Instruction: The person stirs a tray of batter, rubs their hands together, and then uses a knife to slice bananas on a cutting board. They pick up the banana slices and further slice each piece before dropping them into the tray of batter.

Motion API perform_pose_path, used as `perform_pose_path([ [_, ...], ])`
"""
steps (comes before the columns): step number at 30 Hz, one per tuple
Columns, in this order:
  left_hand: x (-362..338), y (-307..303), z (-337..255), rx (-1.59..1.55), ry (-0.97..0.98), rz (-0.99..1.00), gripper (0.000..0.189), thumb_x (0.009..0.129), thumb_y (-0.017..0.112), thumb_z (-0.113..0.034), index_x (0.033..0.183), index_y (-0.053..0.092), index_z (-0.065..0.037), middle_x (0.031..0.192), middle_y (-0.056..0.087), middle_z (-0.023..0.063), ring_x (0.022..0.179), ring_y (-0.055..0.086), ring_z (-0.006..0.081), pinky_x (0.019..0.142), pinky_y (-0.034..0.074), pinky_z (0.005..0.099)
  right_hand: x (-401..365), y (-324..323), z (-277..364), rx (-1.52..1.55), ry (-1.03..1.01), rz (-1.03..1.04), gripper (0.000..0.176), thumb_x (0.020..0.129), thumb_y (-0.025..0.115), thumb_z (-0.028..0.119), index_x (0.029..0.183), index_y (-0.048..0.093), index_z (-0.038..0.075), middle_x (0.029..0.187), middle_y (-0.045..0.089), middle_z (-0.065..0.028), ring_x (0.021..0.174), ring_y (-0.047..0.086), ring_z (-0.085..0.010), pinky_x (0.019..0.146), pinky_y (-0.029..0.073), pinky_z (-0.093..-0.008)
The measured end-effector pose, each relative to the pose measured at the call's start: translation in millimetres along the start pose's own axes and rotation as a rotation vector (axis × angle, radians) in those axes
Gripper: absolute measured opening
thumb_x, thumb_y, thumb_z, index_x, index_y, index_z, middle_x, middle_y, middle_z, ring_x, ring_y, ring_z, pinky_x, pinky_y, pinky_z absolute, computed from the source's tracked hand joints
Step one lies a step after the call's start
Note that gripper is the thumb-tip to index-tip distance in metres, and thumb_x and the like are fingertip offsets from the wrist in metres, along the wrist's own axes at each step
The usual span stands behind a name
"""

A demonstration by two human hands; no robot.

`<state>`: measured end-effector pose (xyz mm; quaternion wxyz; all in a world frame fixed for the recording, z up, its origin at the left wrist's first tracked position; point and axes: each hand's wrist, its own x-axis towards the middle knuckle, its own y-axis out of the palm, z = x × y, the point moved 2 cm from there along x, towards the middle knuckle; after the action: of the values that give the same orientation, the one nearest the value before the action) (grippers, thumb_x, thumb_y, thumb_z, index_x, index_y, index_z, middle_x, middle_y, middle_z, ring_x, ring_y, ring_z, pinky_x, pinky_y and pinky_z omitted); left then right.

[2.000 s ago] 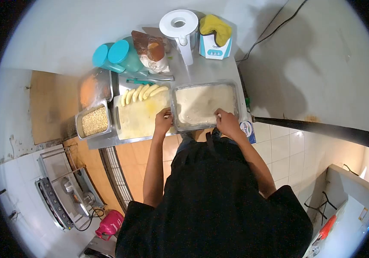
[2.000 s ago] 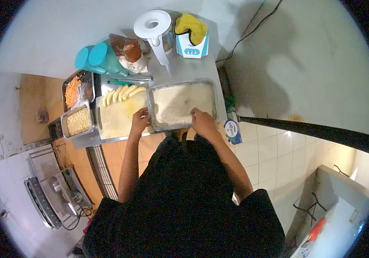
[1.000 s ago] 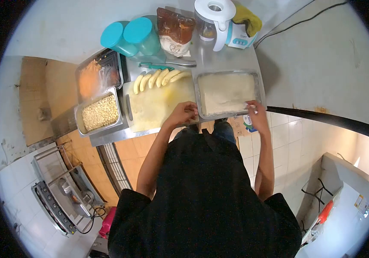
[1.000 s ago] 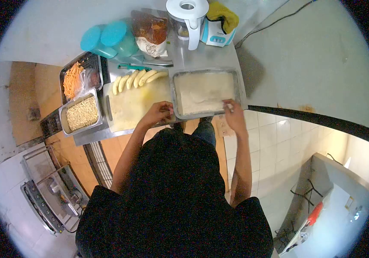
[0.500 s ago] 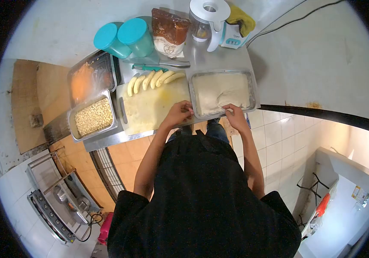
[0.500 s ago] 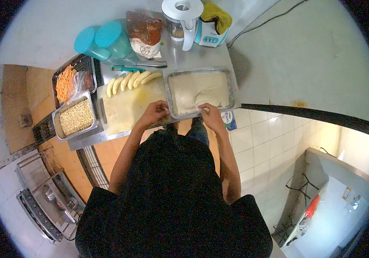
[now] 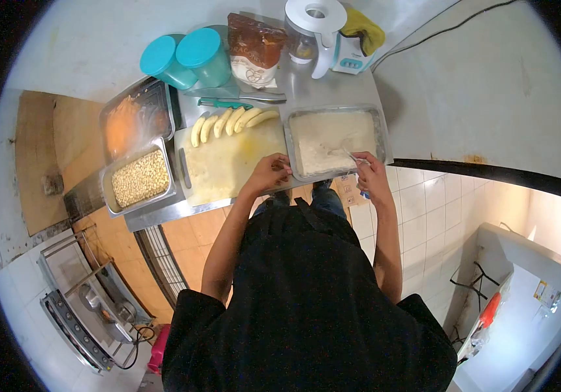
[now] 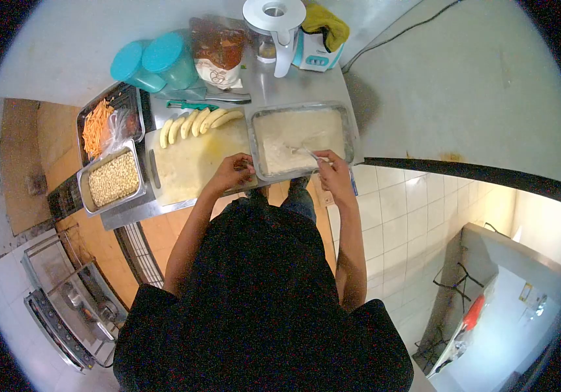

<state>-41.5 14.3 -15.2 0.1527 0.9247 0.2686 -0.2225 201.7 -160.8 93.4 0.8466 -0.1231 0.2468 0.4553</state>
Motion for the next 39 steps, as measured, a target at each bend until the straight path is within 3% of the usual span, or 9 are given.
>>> perform_pose_path([
  [7, -1, -2, 2, 0.034, -0.024, 0.004, 0.027, 0.090, 0.073, -0.013, 0.113, 0.061, -0.007, 0.088, 0.067, 0.0018, 0.073, 0.064, 0.0130, 0.064, 0.052, 0.0267, -23, -1, 48, 0.088, -0.216, -0.102, 0.024, 0.098, 0.055, 0.009, 0.118, 0.063, -0.001, 0.058, 0.030, 0.0091, 0.046, 0.025, -0.0016, 0.044, 0.022, -0.0215],
  [13, 0, -1, 4, 0.024, -0.019, -0.003, 0.030, 0.088, 0.072, -0.007, 0.116, 0.062, -0.002, 0.088, 0.069, 0.0057, 0.072, 0.067, 0.0144, 0.062, 0.055, 0.0277, -38, -2, 81, 0.039, -0.384, -0.129, 0.022, 0.097, 0.054, 0.006, 0.115, 0.065, -0.002, 0.058, 0.029, 0.0085, 0.050, 0.023, -0.0029, 0.048, 0.021, -0.0230],
  [18, -1, -1, 2, 0.072, -0.009, -0.006, 0.028, 0.090, 0.070, -0.007, 0.116, 0.061, -0.001, 0.090, 0.067, 0.0050, 0.075, 0.066, 0.0151, 0.068, 0.055, 0.0293, -44, -4, 92, -0.014, -0.513, -0.123, 0.023, 0.097, 0.053, 0.005, 0.115, 0.064, -0.003, 0.058, 0.030, 0.0082, 0.051, 0.023, -0.0027, 0.049, 0.021, -0.0231],
  [20, 0, -1, 3, 0.067, -0.005, -0.003, 0.029, 0.090, 0.070, -0.006, 0.116, 0.061, 0.000, 0.090, 0.067, 0.0056, 0.075, 0.066, 0.0154, 0.069, 0.055, 0.0297, -47, -7, 96, -0.003, -0.563, -0.103, 0.022, 0.096, 0.055, 0.004, 0.114, 0.066, -0.003, 0.060, 0.043, 0.0064, 0.052, 0.032, -0.0024, 0.049, 0.026, -0.0226],
  [23, -1, -1, 2, 0.064, -0.002, 0.002, 0.029, 0.089, 0.070, -0.004, 0.116, 0.060, 0.002, 0.089, 0.067, 0.0066, 0.075, 0.066, 0.0158, 0.069, 0.056, 0.0303, -52, -8, 102, 0.041, -0.610, -0.092, 0.022, 0.095, 0.055, 0.004, 0.114, 0.066, -0.003, 0.060, 0.044, 0.0057, 0.052, 0.033, -0.0026, 0.049, 0.026, -0.0233],
  [30, -3, 0, -2, 0.052, -0.001, 0.008, 0.029, 0.089, 0.070, -0.006, 0.116, 0.059, 0.001, 0.090, 0.067, 0.0065, 0.075, 0.066, 0.0152, 0.067, 0.056, 0.0300, -62, -6, 116, 0.089, -0.649, -0.113, 0.024, 0.095, 0.052, 0.002, 0.115, 0.064, -0.003, 0.058, 0.043, 0.0048, 0.051, 0.032, -0.0029, 0.049, 0.026, -0.0238],
  [32, -4, 0, -2, 0.044, -0.008, 0.009, 0.030, 0.089, 0.071, -0.007, 0.116, 0.059, 0.000, 0.089, 0.067, 0.0062, 0.075, 0.065, 0.0150, 0.067, 0.056, 0.0297, -63, -2, 118, 0.033, -0.671, -0.108, 0.025, 0.096, 0.054, 0.006, 0.118, 0.061, -0.004, 0.059, 0.028, 0.0070, 0.052, 0.021, -0.0036, 0.050, 0.022, -0.0238],
  [39, -3, -1, -2, 0.036, -0.018, 0.008, 0.030, 0.090, 0.071, -0.008, 0.116, 0.059, -0.001, 0.089, 0.067, 0.0056, 0.074, 0.065, 0.0144, 0.065, 0.055, 0.0287, -40, -5, 89, 0.080, -0.550, -0.129, 0.025, 0.097, 0.053, 0.006, 0.118, 0.061, -0.004, 0.059, 0.029, 0.0071, 0.051, 0.022, -0.0034, 0.050, 0.022, -0.0234],
])
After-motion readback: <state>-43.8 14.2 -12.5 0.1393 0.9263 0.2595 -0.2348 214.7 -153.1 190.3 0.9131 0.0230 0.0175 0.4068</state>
